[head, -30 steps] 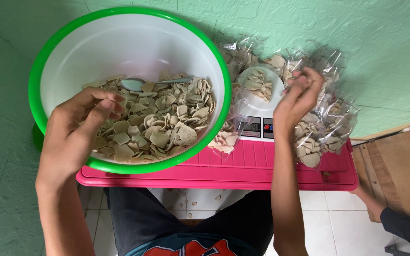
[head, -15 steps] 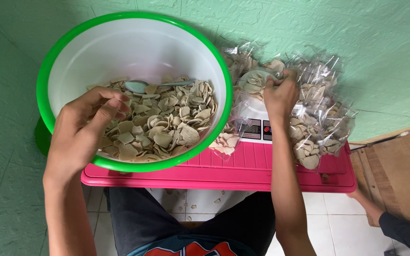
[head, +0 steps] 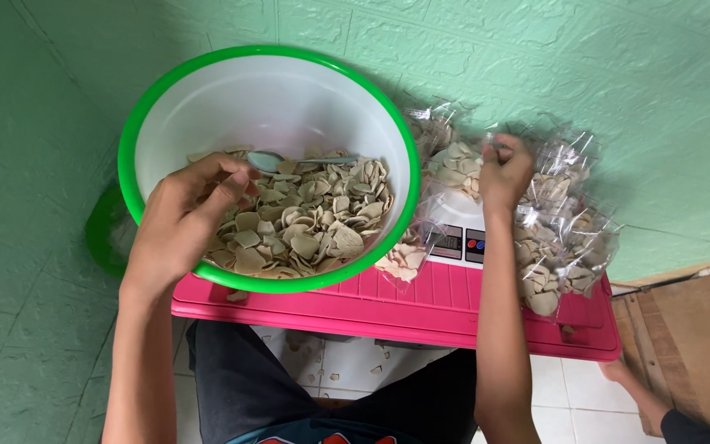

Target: Packaging dried food chips into small plastic bags and weighing them on a digital scale.

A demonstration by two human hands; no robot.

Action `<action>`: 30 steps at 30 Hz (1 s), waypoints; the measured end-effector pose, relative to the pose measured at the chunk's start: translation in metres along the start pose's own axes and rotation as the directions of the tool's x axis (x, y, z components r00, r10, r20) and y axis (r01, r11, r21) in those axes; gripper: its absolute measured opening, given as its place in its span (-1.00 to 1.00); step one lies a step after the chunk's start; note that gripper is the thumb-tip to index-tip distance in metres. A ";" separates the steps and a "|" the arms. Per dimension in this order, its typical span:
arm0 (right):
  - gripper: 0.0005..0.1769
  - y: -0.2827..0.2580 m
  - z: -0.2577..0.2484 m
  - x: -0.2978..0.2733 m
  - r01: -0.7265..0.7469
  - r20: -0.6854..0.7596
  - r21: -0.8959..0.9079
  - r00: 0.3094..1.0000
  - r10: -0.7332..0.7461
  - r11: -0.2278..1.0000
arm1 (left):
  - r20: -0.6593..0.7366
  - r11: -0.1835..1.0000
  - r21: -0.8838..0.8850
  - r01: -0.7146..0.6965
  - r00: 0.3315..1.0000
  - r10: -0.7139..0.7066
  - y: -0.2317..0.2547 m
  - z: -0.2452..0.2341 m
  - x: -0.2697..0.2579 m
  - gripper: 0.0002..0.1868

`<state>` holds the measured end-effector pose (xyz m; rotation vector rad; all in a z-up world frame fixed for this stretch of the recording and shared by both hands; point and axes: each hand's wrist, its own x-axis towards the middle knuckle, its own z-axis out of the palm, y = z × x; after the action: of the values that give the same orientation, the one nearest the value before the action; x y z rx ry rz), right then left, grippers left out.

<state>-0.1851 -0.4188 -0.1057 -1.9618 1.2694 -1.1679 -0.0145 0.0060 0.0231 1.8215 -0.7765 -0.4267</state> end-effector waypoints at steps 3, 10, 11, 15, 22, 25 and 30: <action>-0.80 0.006 -0.006 0.004 0.067 -0.041 0.211 0.997 -0.060 0.975 | 0.006 1.000 0.013 0.011 1.000 -0.011 0.000 0.000 0.000 -0.70; -0.87 -0.056 -0.051 -0.016 0.357 -0.151 0.423 0.934 -0.323 0.833 | 0.018 0.999 0.045 0.003 1.000 -0.004 -0.003 -0.001 0.001 -0.77; -0.89 -0.069 -0.057 -0.020 0.370 -0.169 0.444 0.929 -0.329 0.816 | 0.031 0.998 0.058 0.006 0.999 -0.008 -0.002 -0.002 0.001 -0.81; -0.79 -0.118 -0.064 -0.045 0.396 -0.097 0.553 0.905 -0.415 0.733 | -0.005 1.000 0.011 -0.021 1.000 0.021 -0.003 0.000 0.003 -0.74; -0.88 -0.178 -0.017 -0.111 0.096 0.203 0.778 0.897 -0.392 0.621 | 0.120 0.999 0.015 -0.035 0.992 0.033 0.002 -0.003 0.000 -0.64; -0.88 -0.203 -0.005 -0.142 0.005 0.306 0.810 0.850 -0.430 0.586 | 0.155 0.999 -0.018 -0.048 0.987 0.050 0.002 -0.003 0.002 -0.59; -0.89 -0.210 0.026 -0.166 -0.016 0.399 0.802 0.759 -0.515 0.597 | 0.150 0.995 -0.091 -0.046 0.987 0.059 -0.015 0.000 0.009 -0.70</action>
<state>-0.0979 -0.1805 -0.0164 -1.6195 0.0459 -0.8580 -0.0035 0.0032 0.0097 1.6978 -0.8949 -0.5617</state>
